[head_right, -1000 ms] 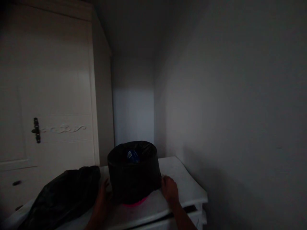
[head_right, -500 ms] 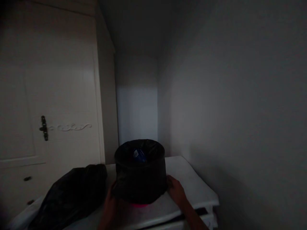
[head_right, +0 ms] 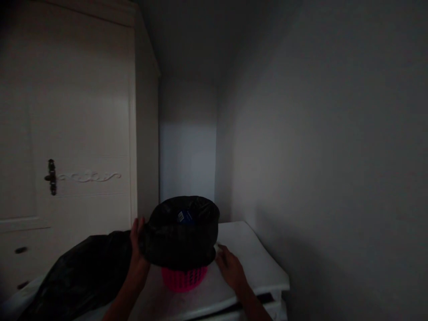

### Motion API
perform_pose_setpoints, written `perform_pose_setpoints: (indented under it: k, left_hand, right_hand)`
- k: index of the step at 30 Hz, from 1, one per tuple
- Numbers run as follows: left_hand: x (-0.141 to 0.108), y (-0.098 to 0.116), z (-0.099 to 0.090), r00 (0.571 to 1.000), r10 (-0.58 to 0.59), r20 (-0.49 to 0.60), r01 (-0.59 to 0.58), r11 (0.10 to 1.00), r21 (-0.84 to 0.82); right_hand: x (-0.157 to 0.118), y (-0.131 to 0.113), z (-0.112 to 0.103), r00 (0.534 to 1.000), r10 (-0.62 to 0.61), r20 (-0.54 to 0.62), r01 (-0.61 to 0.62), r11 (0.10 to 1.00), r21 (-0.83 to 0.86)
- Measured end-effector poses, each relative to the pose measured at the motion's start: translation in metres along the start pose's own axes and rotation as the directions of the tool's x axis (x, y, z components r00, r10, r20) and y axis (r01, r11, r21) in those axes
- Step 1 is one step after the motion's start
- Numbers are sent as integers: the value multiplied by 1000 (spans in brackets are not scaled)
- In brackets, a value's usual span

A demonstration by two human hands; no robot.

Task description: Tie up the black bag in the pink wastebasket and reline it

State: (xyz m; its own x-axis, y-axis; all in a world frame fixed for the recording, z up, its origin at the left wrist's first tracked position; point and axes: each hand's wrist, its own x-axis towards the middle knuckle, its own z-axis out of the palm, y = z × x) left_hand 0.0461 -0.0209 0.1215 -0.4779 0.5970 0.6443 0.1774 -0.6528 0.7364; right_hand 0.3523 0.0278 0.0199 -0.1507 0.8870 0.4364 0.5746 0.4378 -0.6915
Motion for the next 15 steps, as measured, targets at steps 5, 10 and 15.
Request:
perform_pose_setpoints:
  k: [5,10,15]
  left_hand:
    - [16,29,-7,969,172,179,-214,943,256]
    - [29,51,-6,928,235,291,-331,876,350]
    - [31,78,7,966,163,203,-244,840,484]
  right_hand:
    - [-2,-8,6,1000,-11,-15,8,982,-191]
    - [-3,-4,9,991,-40,-131,11,976,-218]
    - [-15,-5,4,932,-221,-285,181,970,-162]
